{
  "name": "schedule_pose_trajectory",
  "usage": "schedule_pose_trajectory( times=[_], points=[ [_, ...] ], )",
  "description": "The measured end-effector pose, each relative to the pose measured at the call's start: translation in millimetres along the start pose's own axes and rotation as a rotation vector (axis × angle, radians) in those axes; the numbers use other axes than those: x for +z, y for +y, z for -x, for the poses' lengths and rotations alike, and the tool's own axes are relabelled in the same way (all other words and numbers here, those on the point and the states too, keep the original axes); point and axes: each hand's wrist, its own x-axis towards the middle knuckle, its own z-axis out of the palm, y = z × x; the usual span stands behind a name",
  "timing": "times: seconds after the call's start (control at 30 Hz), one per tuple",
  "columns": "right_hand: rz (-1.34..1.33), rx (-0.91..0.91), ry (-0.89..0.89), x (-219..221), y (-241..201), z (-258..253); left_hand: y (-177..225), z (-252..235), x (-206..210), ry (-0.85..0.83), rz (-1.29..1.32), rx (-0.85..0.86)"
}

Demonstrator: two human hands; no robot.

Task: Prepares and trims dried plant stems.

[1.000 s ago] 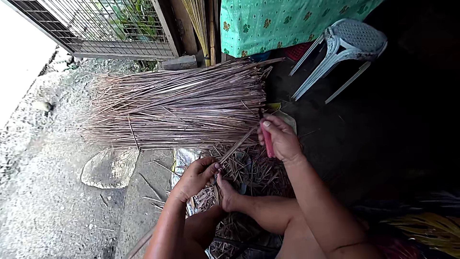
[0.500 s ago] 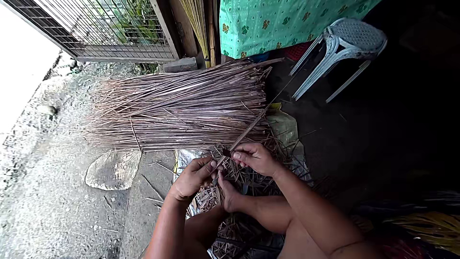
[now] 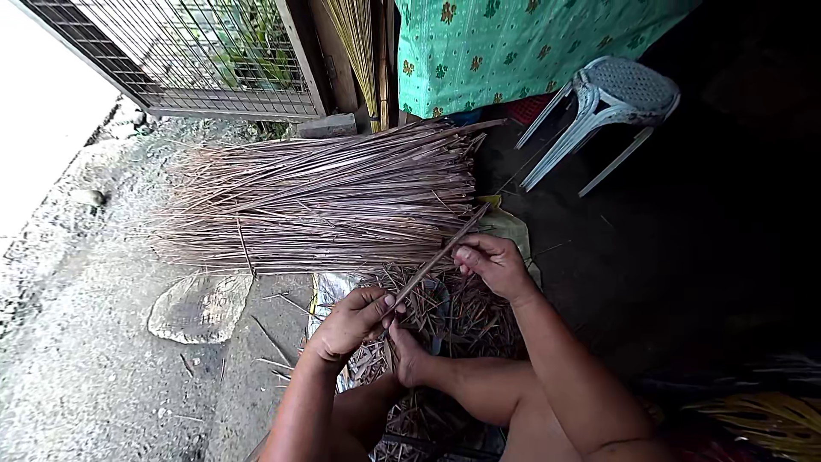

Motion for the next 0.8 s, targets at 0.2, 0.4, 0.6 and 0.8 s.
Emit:
schedule_pose_trajectory(
  times=[0.2, 0.4, 0.6, 0.8],
  points=[
    [-0.051, 0.147, 0.261, -17.9, 8.3, -6.3, -5.0, -2.4, -0.7, 0.069, -0.08, -0.034],
    [-0.07, 0.282, 0.476, -22.2, -3.5, -6.8, -9.0, -7.0, -2.2, 0.206, -0.21, -0.028],
    [-0.11, 0.232, -0.032, 34.7, -13.4, 6.4, -13.6, -7.8, 3.2, 0.236, -0.334, 0.137],
    [-0.102, 0.223, -0.075, 39.4, -12.6, 7.8, -12.5, -6.0, 4.9, 0.202, -0.501, 0.117]
  ],
)
